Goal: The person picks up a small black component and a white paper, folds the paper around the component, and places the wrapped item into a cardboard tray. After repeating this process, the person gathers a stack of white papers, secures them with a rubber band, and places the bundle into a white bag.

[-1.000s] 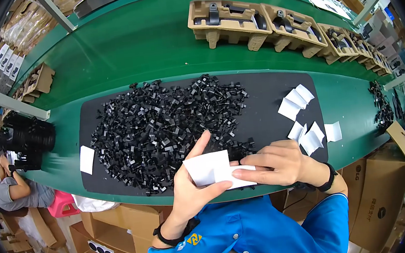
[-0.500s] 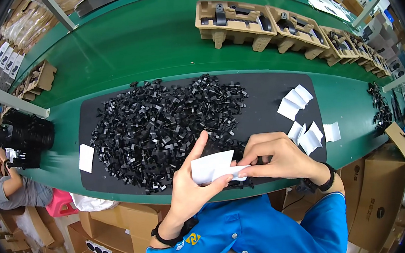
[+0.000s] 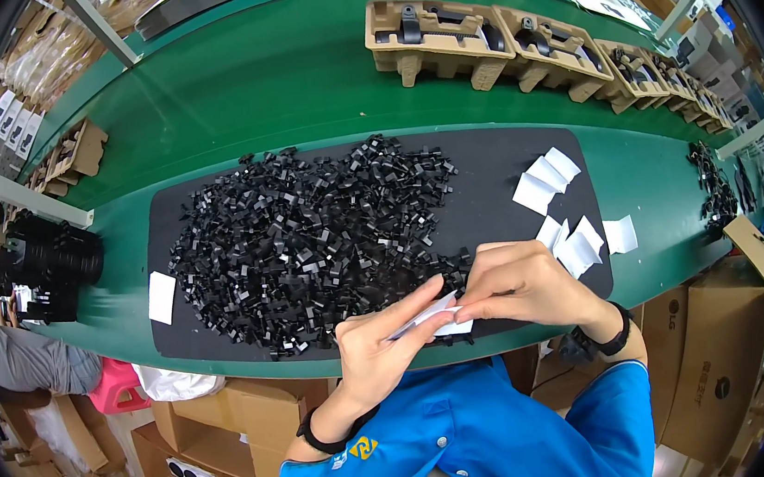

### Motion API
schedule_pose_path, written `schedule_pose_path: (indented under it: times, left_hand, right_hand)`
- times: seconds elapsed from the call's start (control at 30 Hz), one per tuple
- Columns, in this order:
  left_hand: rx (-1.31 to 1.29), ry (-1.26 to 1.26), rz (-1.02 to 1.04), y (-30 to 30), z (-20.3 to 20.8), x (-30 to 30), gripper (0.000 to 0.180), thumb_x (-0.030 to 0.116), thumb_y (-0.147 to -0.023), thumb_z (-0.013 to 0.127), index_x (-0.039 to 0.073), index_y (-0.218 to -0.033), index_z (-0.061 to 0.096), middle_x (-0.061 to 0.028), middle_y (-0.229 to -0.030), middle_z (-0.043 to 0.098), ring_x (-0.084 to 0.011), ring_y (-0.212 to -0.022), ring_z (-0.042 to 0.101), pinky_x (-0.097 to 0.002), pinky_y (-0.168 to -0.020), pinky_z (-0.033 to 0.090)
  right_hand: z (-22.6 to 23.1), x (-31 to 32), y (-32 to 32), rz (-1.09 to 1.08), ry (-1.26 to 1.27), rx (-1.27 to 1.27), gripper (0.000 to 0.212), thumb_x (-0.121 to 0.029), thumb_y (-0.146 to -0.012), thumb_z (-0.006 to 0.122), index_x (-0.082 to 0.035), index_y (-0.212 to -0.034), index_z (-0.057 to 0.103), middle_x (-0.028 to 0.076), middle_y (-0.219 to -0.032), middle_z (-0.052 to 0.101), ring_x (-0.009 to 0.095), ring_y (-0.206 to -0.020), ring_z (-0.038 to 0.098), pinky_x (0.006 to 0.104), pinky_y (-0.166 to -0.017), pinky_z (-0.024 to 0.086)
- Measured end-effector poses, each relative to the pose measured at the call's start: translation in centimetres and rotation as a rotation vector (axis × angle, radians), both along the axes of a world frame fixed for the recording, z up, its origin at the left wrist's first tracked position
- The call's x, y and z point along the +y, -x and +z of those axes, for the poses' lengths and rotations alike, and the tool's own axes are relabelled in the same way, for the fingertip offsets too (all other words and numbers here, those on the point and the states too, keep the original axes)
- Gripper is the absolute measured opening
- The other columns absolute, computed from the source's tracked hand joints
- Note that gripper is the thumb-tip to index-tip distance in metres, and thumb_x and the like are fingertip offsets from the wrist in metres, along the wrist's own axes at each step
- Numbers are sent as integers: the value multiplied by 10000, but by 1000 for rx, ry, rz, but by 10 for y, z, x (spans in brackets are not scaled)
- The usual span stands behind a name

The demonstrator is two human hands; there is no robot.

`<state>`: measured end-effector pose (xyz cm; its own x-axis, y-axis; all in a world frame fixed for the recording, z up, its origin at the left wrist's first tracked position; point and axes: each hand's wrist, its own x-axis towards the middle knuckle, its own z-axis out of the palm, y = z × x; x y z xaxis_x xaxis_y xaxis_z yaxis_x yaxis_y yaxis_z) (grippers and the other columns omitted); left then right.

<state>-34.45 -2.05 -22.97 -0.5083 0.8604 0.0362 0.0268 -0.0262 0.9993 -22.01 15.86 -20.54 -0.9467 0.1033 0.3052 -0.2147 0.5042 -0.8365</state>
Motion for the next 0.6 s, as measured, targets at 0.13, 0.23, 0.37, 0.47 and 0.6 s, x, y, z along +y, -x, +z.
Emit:
schedule_pose_path:
  times: [0.13, 0.23, 0.37, 0.47, 0.6]
  left_hand:
    - [-28, 3, -12, -2, -6, 6, 326, 16, -854, 632, 6, -1180, 626, -147, -1025, 695, -150, -866, 683, -251, -781, 534]
    - [148, 10, -9, -4, -3, 13, 309, 6, -883, 569, 0, -1188, 614, -174, -1101, 663, -188, -922, 684, -263, -790, 531]
    - [329, -53, -91, -9, -9, 20, 319, 25, -903, 526, -23, -1213, 585, -194, -1125, 646, -213, -937, 683, -272, -797, 528]
    - [256, 100, -91, -3, -20, 14, 385, 162, -997, 387, -57, -1296, 490, -183, -1067, 675, -210, -899, 689, -288, -785, 528]
    - [-126, 29, 49, 13, -18, 16, 560, 357, -1012, 332, -71, -1373, 356, -262, -1060, 641, -287, -888, 680, -294, -642, 562]
  right_hand:
    - [3, 7, -1, -18, 137, -152, 108, -89, -736, 780, -6, -778, 725, 64, -693, 637, 146, -642, 583, 264, -514, 414]
    - [5, 14, -4, -62, 290, -425, 102, -93, -754, 769, -7, -789, 726, 61, -701, 638, 136, -651, 582, 260, -506, 411]
    - [-2, 10, -17, -33, -137, -103, 145, -141, -762, 766, -24, -737, 685, 31, -699, 627, 159, -660, 564, 287, -539, 428]
    - [-2, 26, -38, -160, -111, -118, 102, -111, -746, 759, -42, -735, 685, 27, -679, 608, 181, -674, 549, 302, -586, 432]
    - [-30, 101, -98, -890, -201, -147, 71, -85, -756, 714, -17, -748, 694, 57, -668, 620, 154, -691, 518, 288, -615, 417]
